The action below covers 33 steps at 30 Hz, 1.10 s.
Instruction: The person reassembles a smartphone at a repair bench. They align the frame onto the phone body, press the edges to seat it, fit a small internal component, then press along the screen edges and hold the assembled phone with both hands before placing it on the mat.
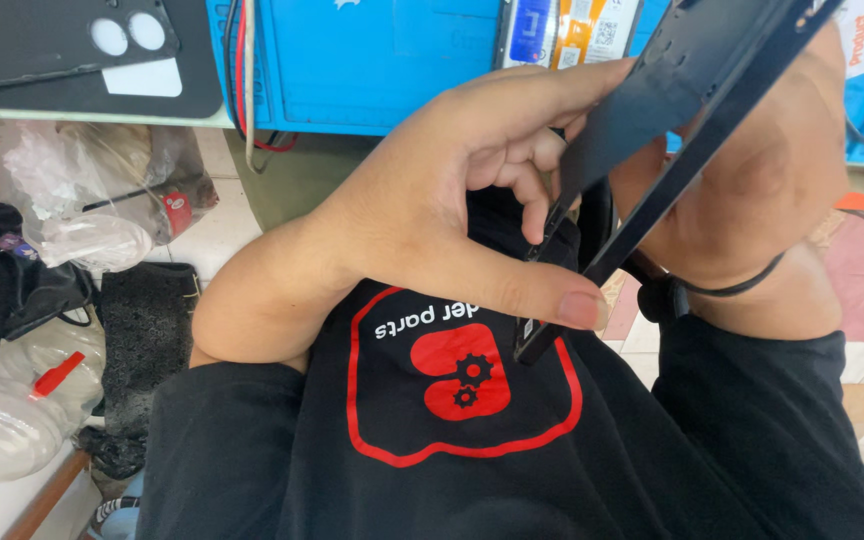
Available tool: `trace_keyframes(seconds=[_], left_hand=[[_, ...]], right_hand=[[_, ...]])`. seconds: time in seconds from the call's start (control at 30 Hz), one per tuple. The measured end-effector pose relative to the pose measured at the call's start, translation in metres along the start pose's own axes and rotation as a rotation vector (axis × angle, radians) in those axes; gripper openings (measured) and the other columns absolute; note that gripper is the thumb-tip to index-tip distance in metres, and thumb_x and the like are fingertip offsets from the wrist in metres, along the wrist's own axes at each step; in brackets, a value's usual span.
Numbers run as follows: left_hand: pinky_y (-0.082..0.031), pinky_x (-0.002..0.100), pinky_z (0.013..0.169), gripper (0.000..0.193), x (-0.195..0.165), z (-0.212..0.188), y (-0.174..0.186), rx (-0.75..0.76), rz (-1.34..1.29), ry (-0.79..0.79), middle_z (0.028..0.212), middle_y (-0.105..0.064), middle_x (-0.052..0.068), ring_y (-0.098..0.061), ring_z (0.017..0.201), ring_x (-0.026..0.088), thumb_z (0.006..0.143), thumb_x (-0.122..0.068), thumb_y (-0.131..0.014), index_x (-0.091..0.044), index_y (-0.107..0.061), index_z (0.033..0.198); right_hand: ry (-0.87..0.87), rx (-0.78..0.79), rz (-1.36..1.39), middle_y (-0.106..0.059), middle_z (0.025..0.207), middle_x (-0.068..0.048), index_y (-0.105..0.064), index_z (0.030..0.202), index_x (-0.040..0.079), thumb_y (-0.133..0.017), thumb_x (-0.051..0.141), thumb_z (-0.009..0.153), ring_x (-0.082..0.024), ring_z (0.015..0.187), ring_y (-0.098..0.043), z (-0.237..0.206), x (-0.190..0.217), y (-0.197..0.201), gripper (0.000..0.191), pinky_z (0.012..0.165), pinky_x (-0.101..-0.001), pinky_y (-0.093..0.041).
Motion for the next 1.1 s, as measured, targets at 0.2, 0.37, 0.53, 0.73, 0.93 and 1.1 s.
trace_keyframes(seconds=[0.2,0.37,0.53,0.73,0.93,1.1], left_hand=[[-0.056,0.021,0.081,0.105,-0.005,0.002,0.002,0.022,0.026,-0.017,0.132,-0.051,0.006,-0.06,0.101,0.01,0.086,-0.016,-0.101,0.001,-0.031,0.161],[-0.057,0.022,0.086,0.109,-0.002,0.002,-0.008,-0.009,0.068,-0.025,0.136,-0.048,0.007,-0.059,0.106,0.012,0.084,-0.018,-0.103,-0.001,-0.029,0.162],[-0.057,0.024,0.09,0.113,-0.004,0.007,-0.017,-0.022,0.163,-0.051,0.147,-0.047,0.009,-0.059,0.111,0.014,0.081,-0.019,-0.104,-0.002,-0.027,0.162],[-0.057,0.025,0.093,0.115,-0.011,0.016,-0.027,-0.039,0.243,-0.077,0.149,-0.047,0.011,-0.058,0.117,0.015,0.078,-0.02,-0.104,-0.002,-0.026,0.161],[-0.057,0.024,0.093,0.117,-0.013,0.017,-0.03,-0.059,0.255,-0.075,0.149,-0.047,0.011,-0.057,0.121,0.015,0.077,-0.021,-0.105,-0.003,-0.025,0.161],[-0.057,0.024,0.094,0.118,-0.013,0.018,-0.029,-0.058,0.292,-0.083,0.15,-0.047,0.013,-0.06,0.119,0.015,0.076,-0.022,-0.106,-0.003,-0.028,0.163]], right_hand=[[-0.269,-0.03,0.078,-0.065,0.109,-0.017,-0.055,0.124,-0.003,-0.081,0.002,0.094,-0.031,0.087,-0.064,0.007,0.013,0.002,0.04,0.079,-0.0373,-0.047],[-0.538,-0.213,0.486,-0.056,0.117,-0.009,-0.042,0.138,0.001,-0.083,-0.001,0.104,-0.015,0.093,-0.062,-0.011,0.024,-0.01,0.053,0.079,-0.0215,-0.05],[-0.679,-0.269,0.674,-0.06,0.114,-0.008,-0.039,0.137,-0.001,-0.08,-0.001,0.105,-0.012,0.091,-0.069,-0.018,0.024,-0.003,0.052,0.077,-0.0183,-0.056],[-0.545,-0.282,0.554,-0.059,0.12,-0.016,-0.041,0.139,-0.005,-0.08,-0.007,0.099,-0.02,0.097,-0.071,-0.006,0.022,0.008,0.056,0.085,-0.0252,-0.062],[-0.459,-0.236,0.472,-0.059,0.126,-0.02,-0.038,0.137,-0.009,-0.075,-0.009,0.106,-0.022,0.108,-0.075,0.006,0.021,0.019,0.049,0.091,-0.0261,-0.066],[-0.489,-0.169,0.394,-0.067,0.114,-0.016,-0.04,0.138,-0.007,-0.074,-0.01,0.104,-0.021,0.104,-0.077,0.016,0.027,0.027,0.048,0.087,-0.0261,-0.063]])
Point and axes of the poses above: each hand's wrist, its own z-axis towards the middle knuckle, its own y-axis out of the back of the hand, x = y × z, the point moved 1 cm from there along z, towards the middle knuckle
